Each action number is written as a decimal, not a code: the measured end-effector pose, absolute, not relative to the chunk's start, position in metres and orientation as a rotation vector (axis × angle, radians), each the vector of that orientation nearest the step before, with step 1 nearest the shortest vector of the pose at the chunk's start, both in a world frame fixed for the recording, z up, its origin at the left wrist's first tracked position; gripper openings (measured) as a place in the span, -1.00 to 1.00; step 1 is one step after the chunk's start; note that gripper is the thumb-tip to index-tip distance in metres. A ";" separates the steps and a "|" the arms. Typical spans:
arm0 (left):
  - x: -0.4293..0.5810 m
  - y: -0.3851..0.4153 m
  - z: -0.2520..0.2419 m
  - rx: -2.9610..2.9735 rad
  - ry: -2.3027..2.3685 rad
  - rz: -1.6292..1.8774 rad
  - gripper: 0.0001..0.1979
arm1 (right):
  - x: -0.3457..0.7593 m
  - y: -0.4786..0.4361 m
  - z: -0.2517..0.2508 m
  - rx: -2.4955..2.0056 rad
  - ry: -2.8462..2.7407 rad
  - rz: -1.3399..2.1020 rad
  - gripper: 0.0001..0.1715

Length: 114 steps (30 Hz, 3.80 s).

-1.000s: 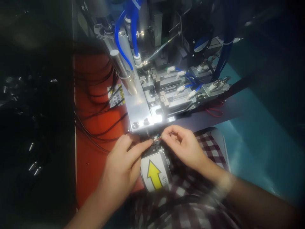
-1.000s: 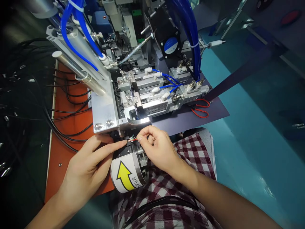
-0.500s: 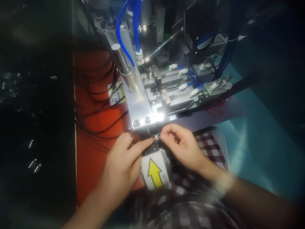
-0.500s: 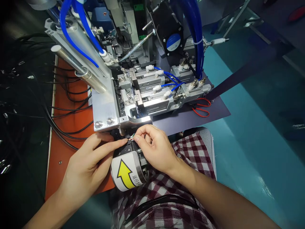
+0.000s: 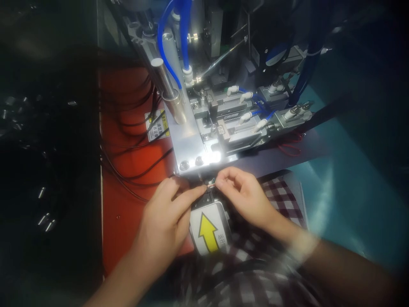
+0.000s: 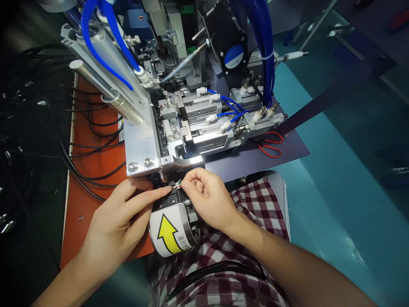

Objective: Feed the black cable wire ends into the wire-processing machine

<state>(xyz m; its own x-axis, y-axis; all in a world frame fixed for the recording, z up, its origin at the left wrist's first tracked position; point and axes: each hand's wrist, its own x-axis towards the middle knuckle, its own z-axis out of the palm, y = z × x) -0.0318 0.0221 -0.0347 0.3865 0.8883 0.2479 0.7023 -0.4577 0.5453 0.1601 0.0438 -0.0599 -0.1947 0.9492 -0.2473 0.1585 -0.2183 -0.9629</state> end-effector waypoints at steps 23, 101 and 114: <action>-0.030 0.022 -0.033 2.281 1.384 0.753 -0.71 | 0.162 0.039 -0.051 -1.281 -1.718 0.852 -0.91; -0.032 0.022 -0.033 2.358 1.393 0.675 -0.70 | 0.156 0.043 -0.058 -1.443 -1.470 1.372 -0.84; -0.035 0.025 -0.034 2.612 1.338 0.311 -0.52 | 0.153 0.044 -0.049 -1.570 -1.626 1.200 -0.82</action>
<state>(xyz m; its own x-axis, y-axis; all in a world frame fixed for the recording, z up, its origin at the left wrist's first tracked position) -0.0352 0.0249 -0.0339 0.5708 0.8151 0.0993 0.7751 -0.5748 0.2625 0.1528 0.0443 -0.0495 -0.1439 0.9734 -0.1784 0.4575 -0.0944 -0.8842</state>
